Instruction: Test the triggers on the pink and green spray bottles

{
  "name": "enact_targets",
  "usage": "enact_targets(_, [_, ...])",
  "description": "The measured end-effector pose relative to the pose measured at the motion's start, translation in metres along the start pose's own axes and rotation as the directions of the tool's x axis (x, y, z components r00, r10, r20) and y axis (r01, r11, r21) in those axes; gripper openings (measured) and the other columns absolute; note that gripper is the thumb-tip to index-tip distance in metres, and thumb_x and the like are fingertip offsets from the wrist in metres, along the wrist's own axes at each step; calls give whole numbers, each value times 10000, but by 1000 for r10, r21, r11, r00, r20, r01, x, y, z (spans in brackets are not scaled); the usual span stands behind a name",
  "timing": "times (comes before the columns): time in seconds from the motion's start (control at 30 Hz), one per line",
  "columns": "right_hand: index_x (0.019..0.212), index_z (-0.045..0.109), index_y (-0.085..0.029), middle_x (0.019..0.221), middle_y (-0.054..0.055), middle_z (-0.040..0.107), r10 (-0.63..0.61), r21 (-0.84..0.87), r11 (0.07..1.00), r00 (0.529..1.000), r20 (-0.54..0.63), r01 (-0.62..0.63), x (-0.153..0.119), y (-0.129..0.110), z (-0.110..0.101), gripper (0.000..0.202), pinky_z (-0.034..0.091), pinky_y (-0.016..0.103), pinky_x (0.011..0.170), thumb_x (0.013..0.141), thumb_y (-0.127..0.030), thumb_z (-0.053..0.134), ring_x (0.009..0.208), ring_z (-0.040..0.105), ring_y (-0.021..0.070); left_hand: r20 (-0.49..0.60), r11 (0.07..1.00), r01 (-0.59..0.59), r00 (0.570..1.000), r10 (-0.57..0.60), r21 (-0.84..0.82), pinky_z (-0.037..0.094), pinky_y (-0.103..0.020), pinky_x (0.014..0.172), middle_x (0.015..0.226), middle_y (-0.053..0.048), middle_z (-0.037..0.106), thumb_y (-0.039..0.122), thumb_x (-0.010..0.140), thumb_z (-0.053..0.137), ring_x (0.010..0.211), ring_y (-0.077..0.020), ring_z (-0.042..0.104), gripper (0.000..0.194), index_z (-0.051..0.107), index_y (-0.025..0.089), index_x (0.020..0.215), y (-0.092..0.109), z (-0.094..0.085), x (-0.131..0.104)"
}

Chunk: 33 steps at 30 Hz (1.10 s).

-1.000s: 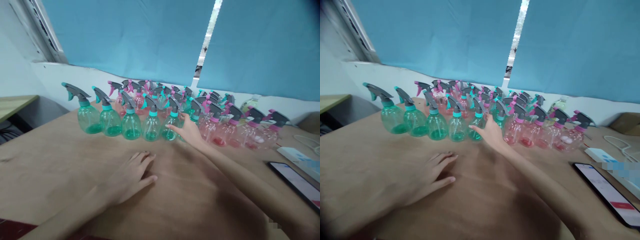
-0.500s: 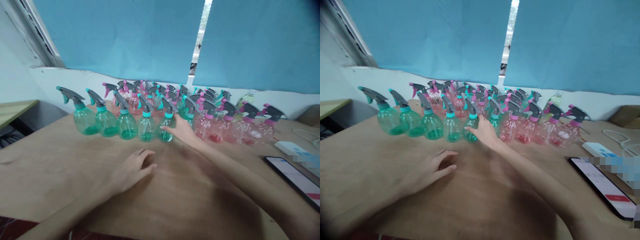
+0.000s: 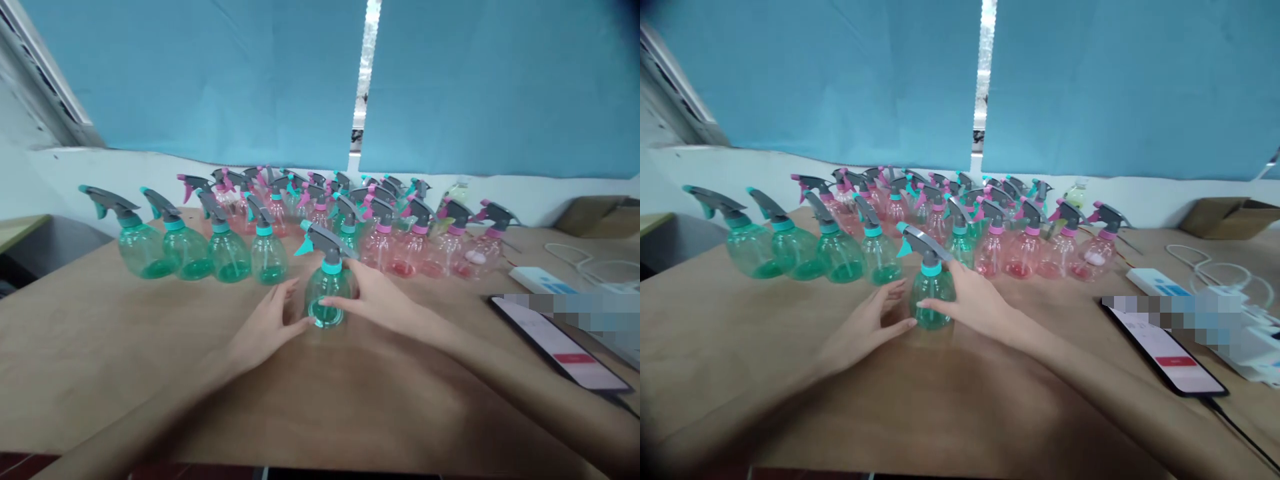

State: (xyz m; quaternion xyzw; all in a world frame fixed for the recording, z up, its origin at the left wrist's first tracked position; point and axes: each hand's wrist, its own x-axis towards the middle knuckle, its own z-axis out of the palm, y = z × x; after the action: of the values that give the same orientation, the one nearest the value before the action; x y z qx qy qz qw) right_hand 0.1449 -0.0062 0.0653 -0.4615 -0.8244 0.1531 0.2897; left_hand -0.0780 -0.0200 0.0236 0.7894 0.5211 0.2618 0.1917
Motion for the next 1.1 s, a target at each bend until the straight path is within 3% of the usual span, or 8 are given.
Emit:
enact_targets(0.13, [1039, 505, -202, 923, 58, 631, 11, 25, 1000, 999, 42, -12, -29, 8, -22, 465, 459, 325, 613, 750, -556, 588, 806, 605, 216, -14, 994, -93, 995, 94, 64, 404, -393, 936, 1234, -60, 518, 492, 848, 528, 1153, -247, 489, 494, 412, 255, 1266, 13, 7, 5])
enact_targets(0.23, [924, 520, -197, 829, 39, 627, 80, -37, 996, 996, 32, -79, -45, 17, -34, 441, 438, 306, 560, 729, -586, 591, 704, 597, 191, -170, 980, -104, 976, 133, 171, 463, -348, 785, 992, -38, 581, 436, 882, 465, 928, -222, 582, 284, 540, 228, 1061, 13, -4, 15])
enact_targets(0.3, [927, 521, -195, 793, 28, 622, 111, -63, 992, 994, 16, -110, -53, 23, -39, 447, 434, 304, 549, 724, -586, 597, 665, 591, 181, -406, 968, 70, 913, 34, 239, 461, -312, 658, 830, -9, 569, 448, 861, 492, 751, -197, 586, 262, 544, 228, 994, 10, -19, 23])
enact_targets(0.4, [1061, 496, -192, 812, 27, 625, 139, -39, 990, 990, 9, -138, -58, 30, -42, 529, 452, 311, 562, 723, -586, 599, 676, 603, 185, -551, 942, 217, 833, -41, 257, 424, -320, 603, 765, -5, 535, 510, 844, 511, 705, -214, 567, 393, 482, 219, 1105, 4, -45, 33])
enact_targets(0.5, [1087, 492, -197, 901, 54, 629, 148, -19, 989, 989, 3, -148, -54, 34, -38, 568, 480, 343, 610, 710, -609, 596, 752, 612, 210, -488, 885, 304, 867, -104, 353, 431, -353, 647, 838, -18, 565, 601, 826, 496, 808, -264, 580, 546, 421, 212, 1202, 0, -61, 41])
enact_targets(0.6, [1025, 517, -214, 957, 68, 628, 126, -21, 992, 992, -13, -126, -44, 35, -29, 535, 492, 390, 676, 694, -626, 596, 835, 603, 243, -404, 821, 365, 897, -182, 440, 437, -408, 692, 855, -50, 599, 660, 809, 467, 866, -322, 588, 658, 393, 163, 1234, -2, -63, 49])
enact_targets(0.87, [1077, 490, -204, 1030, 89, 625, 114, -25, 993, 993, -40, -115, -29, 28, -16, 609, 492, 438, 764, 678, -653, 587, 934, 591, 272, -363, 763, 415, 897, -251, 496, 449, -443, 720, 867, -162, 629, 683, 823, 423, 875, -360, 609, 747, 425, 26, 1180, 1, -62, 59])
enact_targets(1.1, [1088, 489, -215, 1036, 72, 624, 100, -25, 995, 994, -42, -102, -29, 27, -18, 601, 487, 429, 768, 684, -649, 588, 914, 593, 253, -413, 757, 431, 880, -234, 491, 457, -411, 713, 860, -122, 631, 734, 818, 339, 883, -341, 616, 814, 336, 61, 1277, 4, -59, 49])
